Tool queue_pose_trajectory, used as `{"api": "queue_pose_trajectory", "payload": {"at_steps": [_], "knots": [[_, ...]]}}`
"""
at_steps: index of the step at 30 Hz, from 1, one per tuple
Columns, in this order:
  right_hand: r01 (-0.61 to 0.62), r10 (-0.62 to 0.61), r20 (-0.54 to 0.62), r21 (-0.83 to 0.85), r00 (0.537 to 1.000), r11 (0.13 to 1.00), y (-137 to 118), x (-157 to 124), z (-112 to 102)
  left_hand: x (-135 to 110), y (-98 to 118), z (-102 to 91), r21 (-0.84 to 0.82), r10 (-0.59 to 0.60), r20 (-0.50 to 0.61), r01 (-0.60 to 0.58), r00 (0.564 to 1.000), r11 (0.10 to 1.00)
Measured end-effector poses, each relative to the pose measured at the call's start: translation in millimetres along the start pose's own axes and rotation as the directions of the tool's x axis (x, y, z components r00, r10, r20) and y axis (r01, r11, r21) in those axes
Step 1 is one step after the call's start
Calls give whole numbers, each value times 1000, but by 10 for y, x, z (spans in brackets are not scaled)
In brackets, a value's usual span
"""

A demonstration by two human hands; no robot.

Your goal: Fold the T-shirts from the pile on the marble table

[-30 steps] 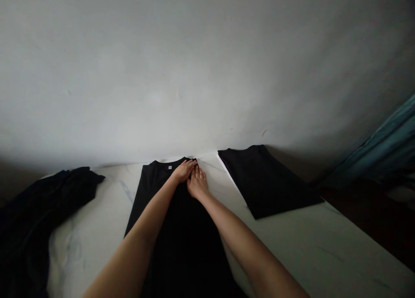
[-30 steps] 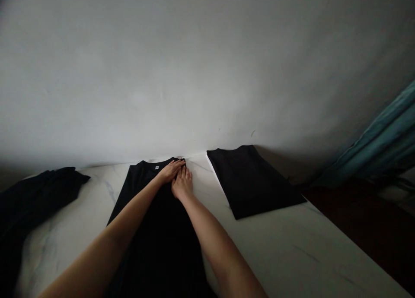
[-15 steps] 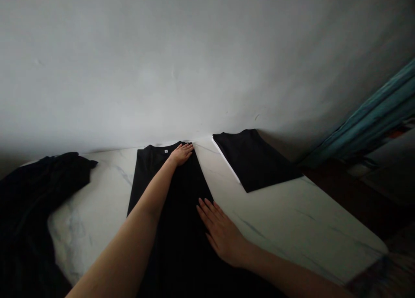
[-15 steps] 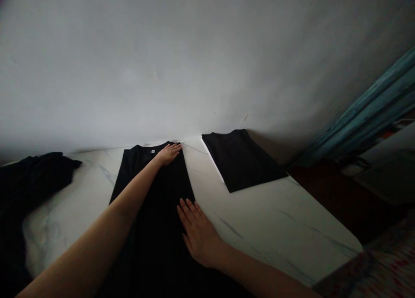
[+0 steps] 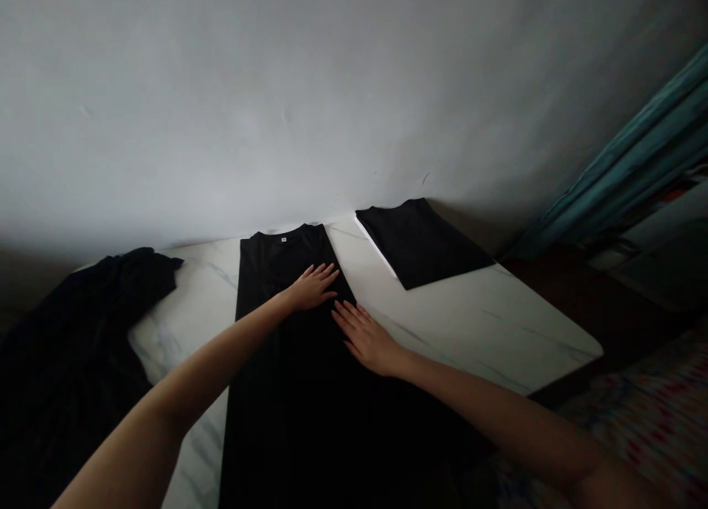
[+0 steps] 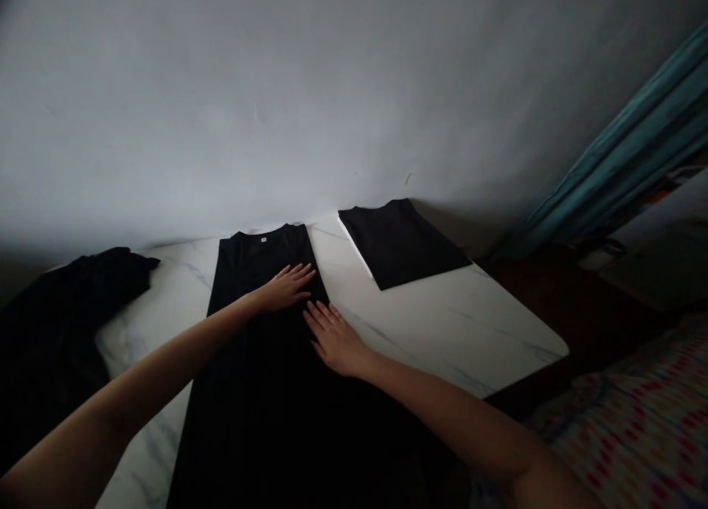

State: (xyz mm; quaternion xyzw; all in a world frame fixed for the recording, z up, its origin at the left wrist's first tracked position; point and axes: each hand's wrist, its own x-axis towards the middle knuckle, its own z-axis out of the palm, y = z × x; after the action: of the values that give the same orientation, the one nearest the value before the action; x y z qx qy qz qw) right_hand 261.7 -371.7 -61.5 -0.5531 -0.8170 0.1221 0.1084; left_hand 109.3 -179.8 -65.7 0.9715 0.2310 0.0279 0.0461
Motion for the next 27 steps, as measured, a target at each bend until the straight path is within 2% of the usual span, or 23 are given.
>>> {"api": "queue_pose_trajectory", "payload": {"at_steps": [4, 7, 10, 12, 16, 19, 22, 25, 26, 27], "knots": [[-15, 25, -74, 135, 997, 991, -54, -130, -117, -676, 379, -116, -35, 85, -20, -85, 996, 996], [-91, 111, -87, 202, 990, 975, -134, -300, -261, -962, 666, -219, -47, 131, -54, -134, 990, 990], [-233, 231, 31, 150, 972, 961, -223, -475, -402, -1023, 917, -279, -39, 181, -91, -185, 979, 982], [-322, 314, 133, 47, 940, 945, -291, -578, -480, -988, 1047, -300, -29, 205, -106, -209, 973, 977], [-329, 361, 282, -155, 889, 931, -510, -793, -625, -912, 1205, -319, 40, 247, -83, -244, 966, 969], [-295, 320, 381, -123, 868, 947, -753, -997, -743, -918, 1247, -313, 96, 251, -63, -245, 966, 965], [-220, 148, 514, 82, 845, 972, -928, -1161, -857, -963, 1246, -298, 106, 271, -68, -263, 960, 959], [-132, -52, 612, 251, 789, 959, -873, -1121, -921, -1015, 1216, -294, 102, 325, -73, -317, 943, 943], [-132, -67, 604, 279, 794, 951, -798, -1040, -921, -1033, 1203, -296, 102, 343, -71, -336, 937, 936], [-150, -38, 556, 288, 830, 946, -702, -925, -906, -1051, 1192, -299, 105, 359, -68, -351, 931, 930]]}}
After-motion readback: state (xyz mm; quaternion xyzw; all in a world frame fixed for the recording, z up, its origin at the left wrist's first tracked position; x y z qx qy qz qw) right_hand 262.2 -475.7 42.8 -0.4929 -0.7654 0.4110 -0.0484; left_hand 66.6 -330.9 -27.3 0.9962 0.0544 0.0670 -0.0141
